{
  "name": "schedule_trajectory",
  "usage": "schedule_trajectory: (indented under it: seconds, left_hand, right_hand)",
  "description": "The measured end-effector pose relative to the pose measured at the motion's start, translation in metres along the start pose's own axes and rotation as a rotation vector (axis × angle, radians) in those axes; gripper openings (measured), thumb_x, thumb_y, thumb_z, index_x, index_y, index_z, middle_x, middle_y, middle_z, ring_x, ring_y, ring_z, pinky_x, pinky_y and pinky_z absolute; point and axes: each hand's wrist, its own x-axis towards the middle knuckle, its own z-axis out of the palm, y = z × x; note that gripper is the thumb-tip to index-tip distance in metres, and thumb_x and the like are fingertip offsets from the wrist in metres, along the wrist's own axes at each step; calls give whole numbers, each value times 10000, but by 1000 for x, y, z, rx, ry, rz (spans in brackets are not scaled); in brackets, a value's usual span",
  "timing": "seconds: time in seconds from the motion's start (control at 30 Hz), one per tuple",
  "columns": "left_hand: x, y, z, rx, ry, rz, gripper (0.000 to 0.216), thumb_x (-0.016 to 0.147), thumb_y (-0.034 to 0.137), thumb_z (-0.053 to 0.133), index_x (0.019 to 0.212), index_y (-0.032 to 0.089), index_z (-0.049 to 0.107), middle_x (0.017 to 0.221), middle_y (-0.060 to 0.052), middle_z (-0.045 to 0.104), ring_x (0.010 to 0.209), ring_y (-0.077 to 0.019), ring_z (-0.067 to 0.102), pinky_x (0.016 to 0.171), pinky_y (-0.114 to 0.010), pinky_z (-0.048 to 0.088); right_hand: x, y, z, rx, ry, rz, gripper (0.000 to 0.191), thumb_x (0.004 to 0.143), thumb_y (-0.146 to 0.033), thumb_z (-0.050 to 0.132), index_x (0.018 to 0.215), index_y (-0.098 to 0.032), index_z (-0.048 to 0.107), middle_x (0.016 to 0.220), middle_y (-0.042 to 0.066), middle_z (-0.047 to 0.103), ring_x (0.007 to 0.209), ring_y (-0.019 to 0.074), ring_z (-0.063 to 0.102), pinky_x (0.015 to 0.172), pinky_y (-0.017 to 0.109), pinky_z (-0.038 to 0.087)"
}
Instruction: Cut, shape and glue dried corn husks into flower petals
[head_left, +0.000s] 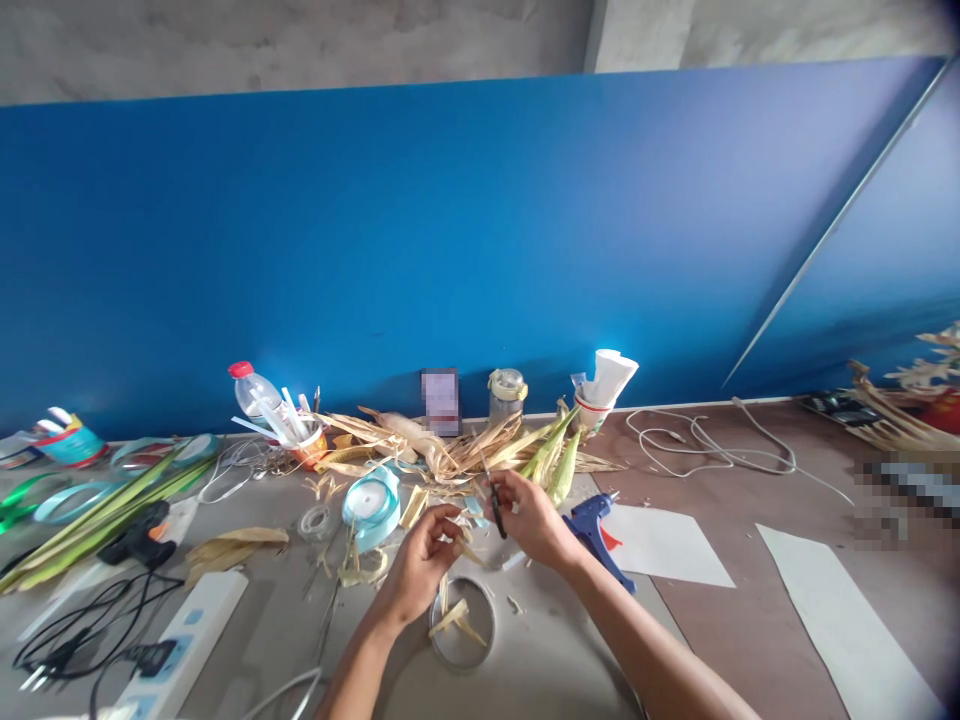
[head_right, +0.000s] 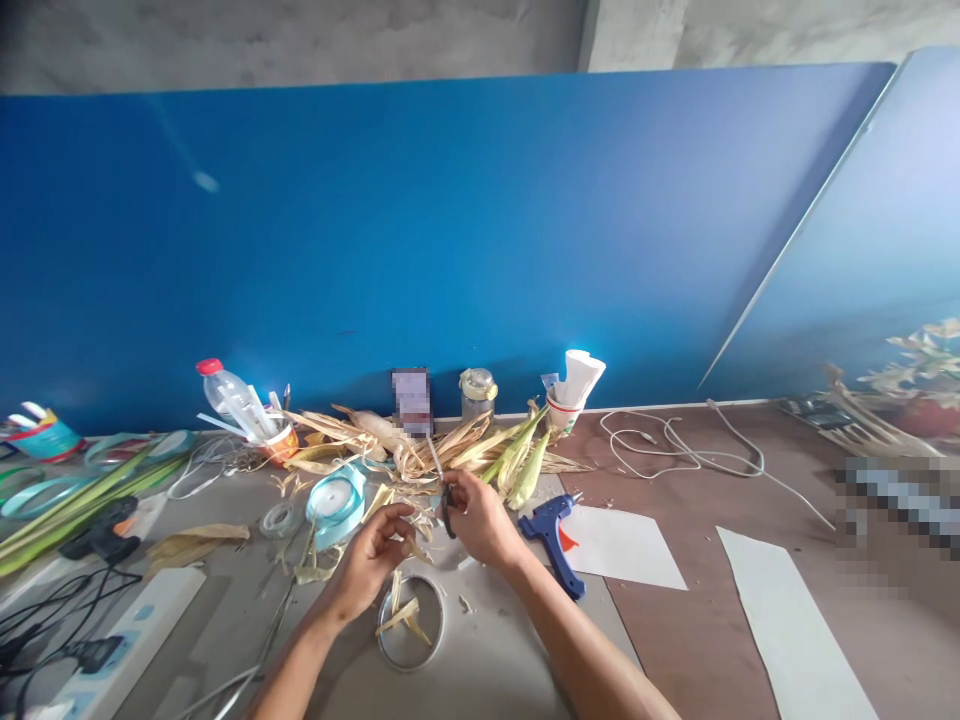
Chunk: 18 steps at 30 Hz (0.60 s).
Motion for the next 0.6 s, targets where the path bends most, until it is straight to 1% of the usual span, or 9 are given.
schedule_trajectory:
  seconds: [0.07, 0.13, 0.17, 0.23, 0.3, 0.37, 0.5, 0.6]
  left_hand:
    - [2, -3, -3, 3, 45, -4, 301, 721, 261, 648, 1004, 190, 573, 778, -26, 592, 688, -136, 536, 589, -224, 387]
    - [4, -8, -6, 2, 120, -8, 284, 703, 272, 664, 964, 181, 599, 778, -19, 587, 617, -107, 500, 522, -204, 353]
    - [6, -10, -8, -4, 173, -7, 257, 692, 279, 672, 920, 175, 613, 756, -7, 578, 564, -85, 465, 485, -196, 327]
    - [9, -14, -11, -44, 258, -17, 196, 685, 289, 673, 830, 168, 620, 653, 32, 532, 467, -50, 375, 432, -185, 270]
    - [11, -15, -13, -135, 344, -17, 167, 665, 288, 684, 744, 167, 601, 561, 67, 470, 416, -32, 311, 404, -178, 231]
    - [12, -12, -14, -261, 416, -34, 189, 622, 274, 711, 695, 168, 574, 529, 82, 444, 392, -22, 291, 391, -172, 221]
    - [13, -2, -13, -474, 512, -84, 272, 531, 225, 765, 696, 172, 555, 538, 86, 457, 390, -19, 326, 385, -162, 258]
    - [13, 3, -12, -512, 536, -96, 315, 506, 211, 780, 730, 174, 562, 567, 82, 481, 407, -20, 352, 395, -157, 287]
  right_hand:
    - [3, 4, -6, -49, 116, 32, 272, 675, -205, 559, 946, -179, 554, 562, -57, 465, 509, 100, 409, 482, 211, 328]
    - [5, 5, -11, -68, 165, 43, 252, 698, -267, 569, 933, -176, 558, 539, -62, 430, 485, 95, 376, 454, 208, 305]
    - [4, 4, -13, -41, 146, 40, 259, 714, -299, 566, 939, -172, 556, 558, -55, 442, 495, 95, 381, 456, 208, 309]
    - [2, 0, -14, 52, 55, 36, 288, 745, -349, 549, 966, -166, 548, 638, -28, 497, 551, 103, 423, 492, 210, 342]
    - [-2, -3, -11, 115, -49, 47, 299, 764, -366, 536, 984, -164, 541, 695, -14, 524, 605, 113, 454, 537, 218, 369]
    - [-5, -3, -7, 114, -119, 51, 286, 763, -357, 544, 976, -166, 548, 697, -15, 526, 622, 118, 463, 556, 223, 378]
    - [-10, 1, 6, 52, -166, -5, 241, 736, -292, 578, 946, -174, 576, 723, -10, 539, 661, 126, 479, 598, 232, 396]
    - [-11, 0, 15, 132, -157, 10, 274, 723, -261, 594, 979, -170, 560, 745, -4, 559, 687, 130, 505, 627, 238, 413]
